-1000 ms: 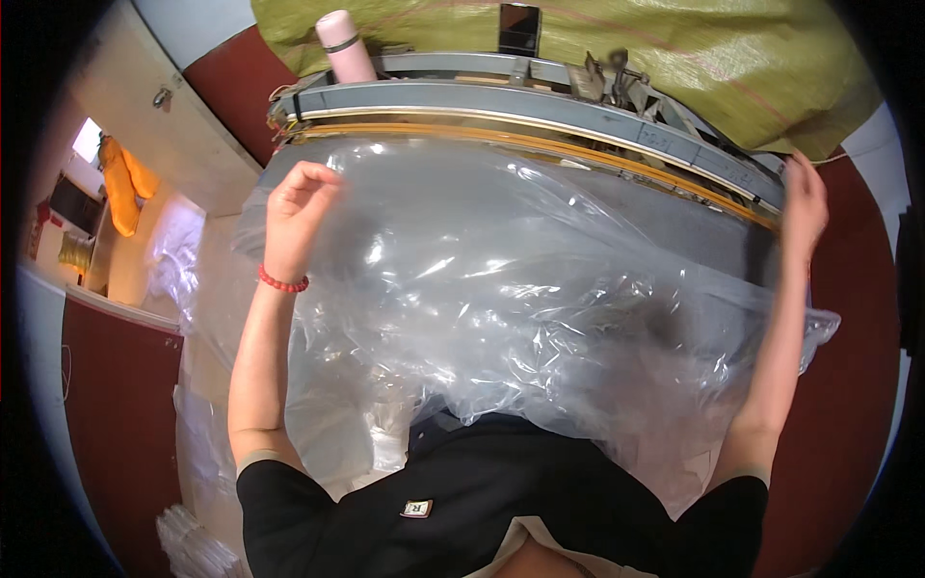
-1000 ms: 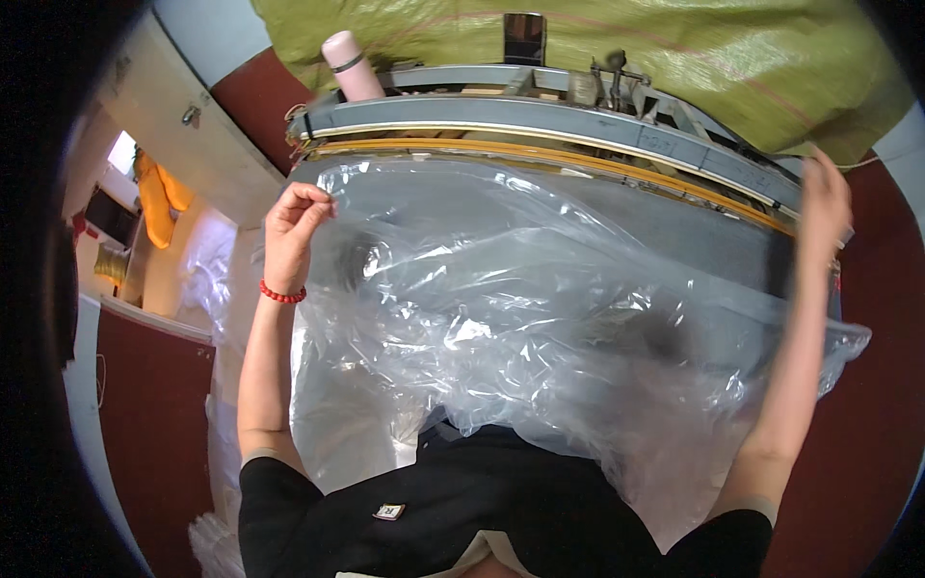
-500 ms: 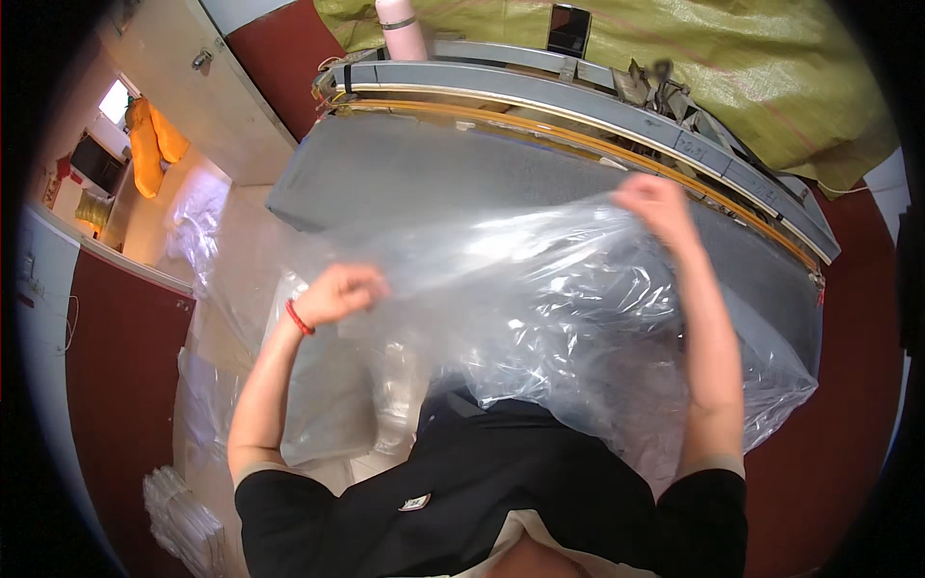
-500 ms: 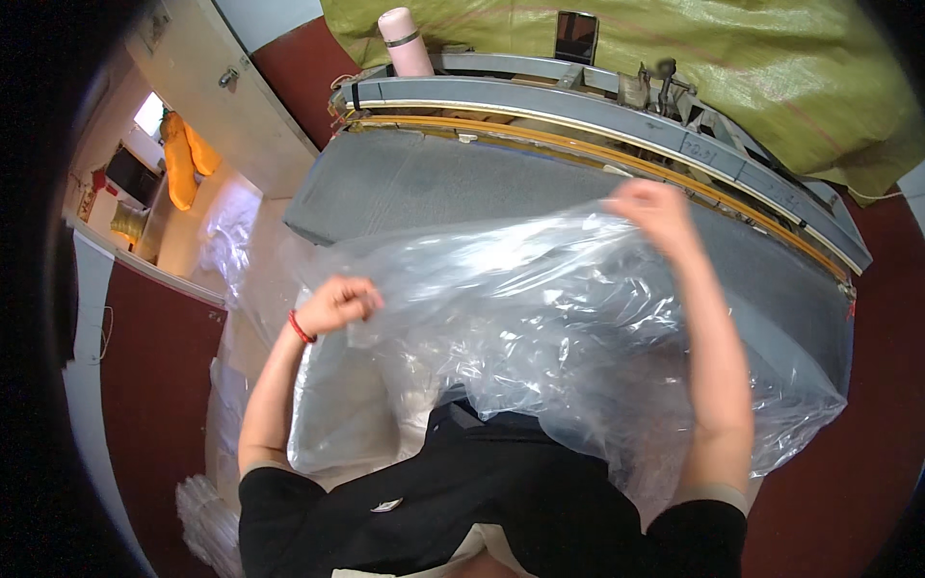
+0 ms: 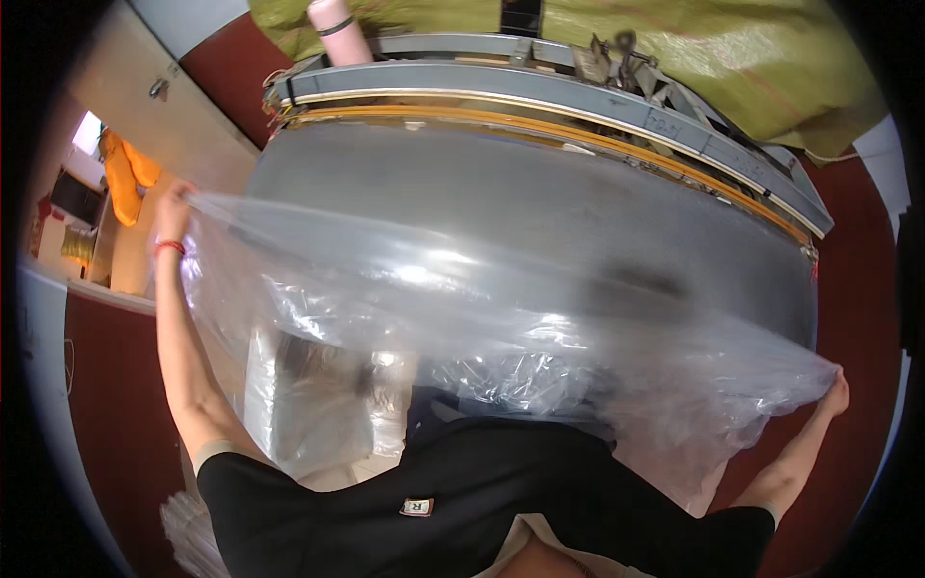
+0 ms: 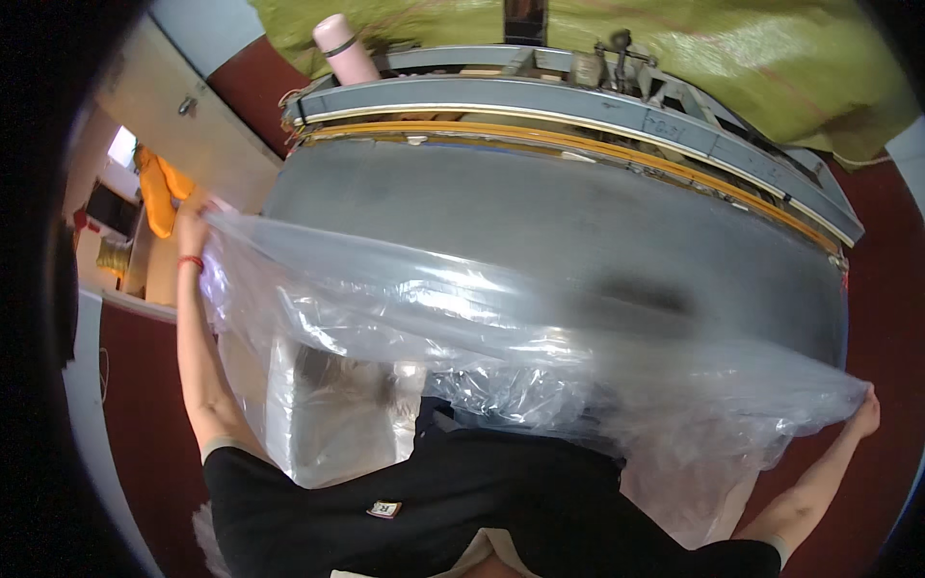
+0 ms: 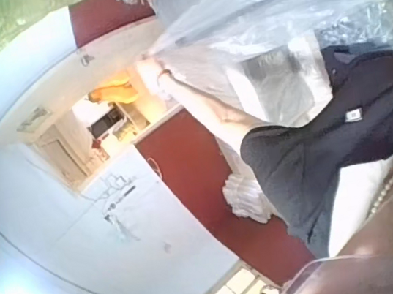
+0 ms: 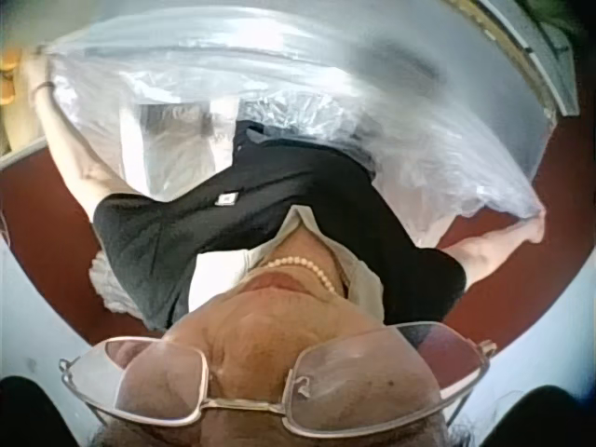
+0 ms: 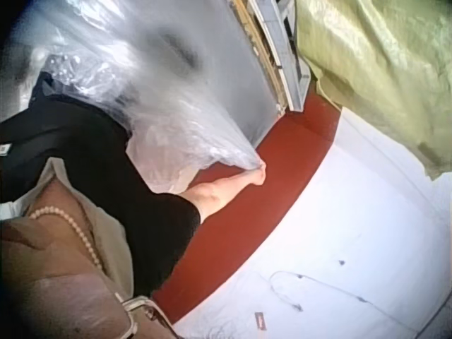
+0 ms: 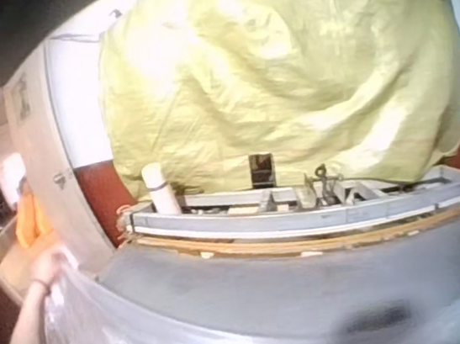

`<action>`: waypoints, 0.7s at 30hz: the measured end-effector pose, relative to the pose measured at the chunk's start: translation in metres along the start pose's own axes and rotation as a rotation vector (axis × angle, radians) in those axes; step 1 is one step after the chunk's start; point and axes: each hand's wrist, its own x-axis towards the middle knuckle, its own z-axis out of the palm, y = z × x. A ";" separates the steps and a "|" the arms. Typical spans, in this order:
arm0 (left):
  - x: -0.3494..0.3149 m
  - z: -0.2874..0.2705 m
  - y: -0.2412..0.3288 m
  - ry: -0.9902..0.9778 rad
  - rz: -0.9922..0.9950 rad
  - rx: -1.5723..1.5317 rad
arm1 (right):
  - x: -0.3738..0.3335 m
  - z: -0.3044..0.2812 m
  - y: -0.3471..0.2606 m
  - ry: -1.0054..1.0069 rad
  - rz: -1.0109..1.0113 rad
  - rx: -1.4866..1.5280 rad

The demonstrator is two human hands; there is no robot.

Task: The recorder is preparing and aligning plastic film on a machine, likely for packaging or manufacturing.

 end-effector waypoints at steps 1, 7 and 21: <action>0.019 -0.008 0.043 0.436 0.094 0.050 | -0.011 0.007 -0.002 0.046 -0.051 -0.097; 0.058 0.101 0.122 0.315 0.219 -0.093 | -0.041 0.071 -0.033 0.095 -0.022 -0.524; 0.070 0.226 0.057 -0.039 -0.200 0.309 | -0.098 0.163 -0.089 0.249 0.019 -1.163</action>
